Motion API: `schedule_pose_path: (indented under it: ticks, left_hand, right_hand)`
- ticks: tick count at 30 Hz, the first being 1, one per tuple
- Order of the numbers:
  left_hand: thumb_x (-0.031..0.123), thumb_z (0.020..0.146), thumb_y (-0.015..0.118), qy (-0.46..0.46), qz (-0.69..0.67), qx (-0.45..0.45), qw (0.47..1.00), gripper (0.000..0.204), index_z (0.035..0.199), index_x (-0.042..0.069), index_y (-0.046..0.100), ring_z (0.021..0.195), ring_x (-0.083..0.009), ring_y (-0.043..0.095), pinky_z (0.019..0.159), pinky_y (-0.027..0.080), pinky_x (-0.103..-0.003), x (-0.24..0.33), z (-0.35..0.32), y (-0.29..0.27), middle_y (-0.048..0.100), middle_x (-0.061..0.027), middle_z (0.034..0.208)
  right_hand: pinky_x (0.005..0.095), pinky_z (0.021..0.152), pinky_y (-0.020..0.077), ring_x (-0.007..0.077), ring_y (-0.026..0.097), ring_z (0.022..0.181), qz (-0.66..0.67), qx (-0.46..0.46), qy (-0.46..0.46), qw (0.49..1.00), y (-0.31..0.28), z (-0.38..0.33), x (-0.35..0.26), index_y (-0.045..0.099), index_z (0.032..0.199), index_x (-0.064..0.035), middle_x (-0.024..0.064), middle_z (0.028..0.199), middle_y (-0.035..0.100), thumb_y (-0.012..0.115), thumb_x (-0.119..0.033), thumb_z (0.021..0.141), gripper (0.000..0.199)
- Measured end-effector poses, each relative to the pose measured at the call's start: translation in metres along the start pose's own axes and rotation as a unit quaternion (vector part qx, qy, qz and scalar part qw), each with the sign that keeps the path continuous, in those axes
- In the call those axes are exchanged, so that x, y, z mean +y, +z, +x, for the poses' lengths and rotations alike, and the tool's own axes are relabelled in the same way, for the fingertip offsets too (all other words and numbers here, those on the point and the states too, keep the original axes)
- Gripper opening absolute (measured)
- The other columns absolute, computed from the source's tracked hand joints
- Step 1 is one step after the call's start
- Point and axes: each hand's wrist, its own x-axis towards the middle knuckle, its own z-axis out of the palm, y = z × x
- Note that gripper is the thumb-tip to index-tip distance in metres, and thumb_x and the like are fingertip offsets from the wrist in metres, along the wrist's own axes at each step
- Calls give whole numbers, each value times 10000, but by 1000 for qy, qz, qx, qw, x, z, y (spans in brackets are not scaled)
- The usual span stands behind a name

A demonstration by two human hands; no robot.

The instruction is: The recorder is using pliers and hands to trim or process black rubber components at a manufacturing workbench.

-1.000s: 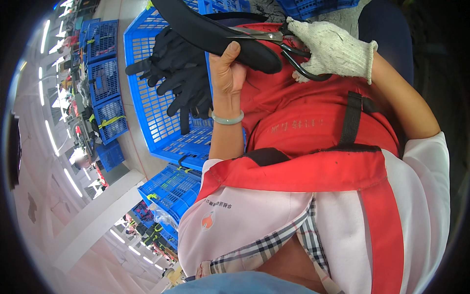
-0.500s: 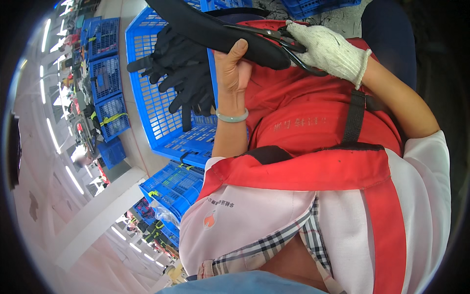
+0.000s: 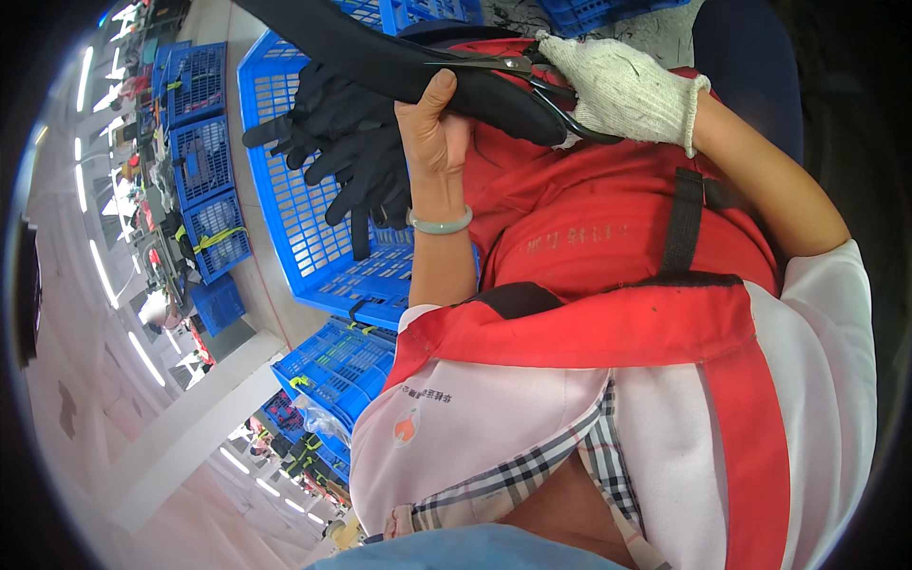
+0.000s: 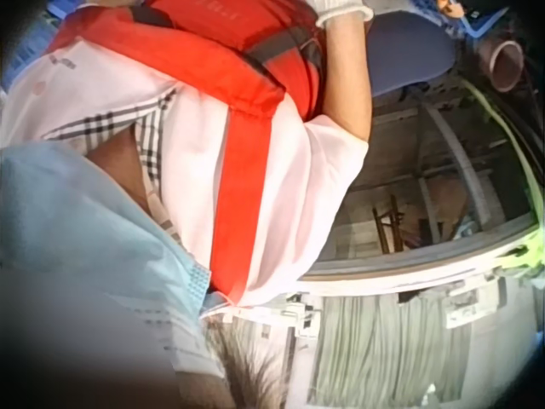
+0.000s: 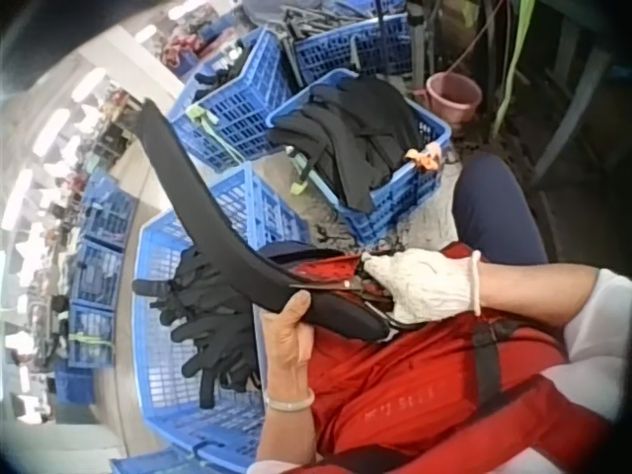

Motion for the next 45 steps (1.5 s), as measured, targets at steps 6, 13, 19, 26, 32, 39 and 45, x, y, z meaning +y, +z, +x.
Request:
schedule_pose_path:
  ticks: [6,13,19,26,32,39,45]
  left_hand:
    - [-63,784,693,-7,-24,-7,1000,346,1093,43,580,906,-192,619,876,514,-348,-2,0,0,628,-53,984]
    - [-37,796,692,-5,-28,-15,999,382,1142,57,559,929,-211,617,904,504,-372,-3,-2,-2,626,-62,1015]
    - [5,804,693,-25,-58,-3,998,282,1065,-26,588,924,-234,625,895,509,-377,2,13,-12,641,-105,995]
    - [-50,790,688,11,-15,-1,1000,283,1052,8,598,899,-214,628,890,512,-363,-7,5,-7,649,-88,969]
    - [-63,783,689,10,-8,0,1000,304,1059,27,599,889,-215,634,875,524,-371,-6,8,-8,651,-84,964]
    - [-63,781,689,-7,-59,-21,998,323,1073,34,592,908,-214,627,879,522,-372,0,7,-10,642,-79,992]
    - [-68,770,698,-7,-21,-17,1000,354,1084,49,586,912,-214,623,885,517,-369,-5,1,-2,639,-74,981]
  right_hand:
    - [460,665,483,399,611,775,-8,-11,69,997,5,1,-5,505,1141,-23,229,809,608,616,-286,855,404]
    - [451,662,485,381,620,768,-15,27,53,998,7,-2,5,528,1151,-30,219,803,614,629,-296,856,410]
    - [431,680,500,364,632,792,-41,13,66,997,13,-5,14,501,1221,-23,201,840,636,650,-285,840,486]
    - [410,701,504,357,620,802,-67,9,0,998,7,-3,12,433,1278,21,188,844,621,719,-258,755,658]
    - [405,695,507,348,618,799,-60,3,16,998,7,0,6,434,1277,22,184,852,617,736,-283,736,691]
    - [410,700,509,360,613,802,-56,-15,3,998,-1,-11,19,439,1269,24,196,856,611,732,-289,740,681]
    - [413,741,503,378,609,843,-54,-15,29,998,4,-3,10,433,1285,26,214,908,611,742,-242,713,702]
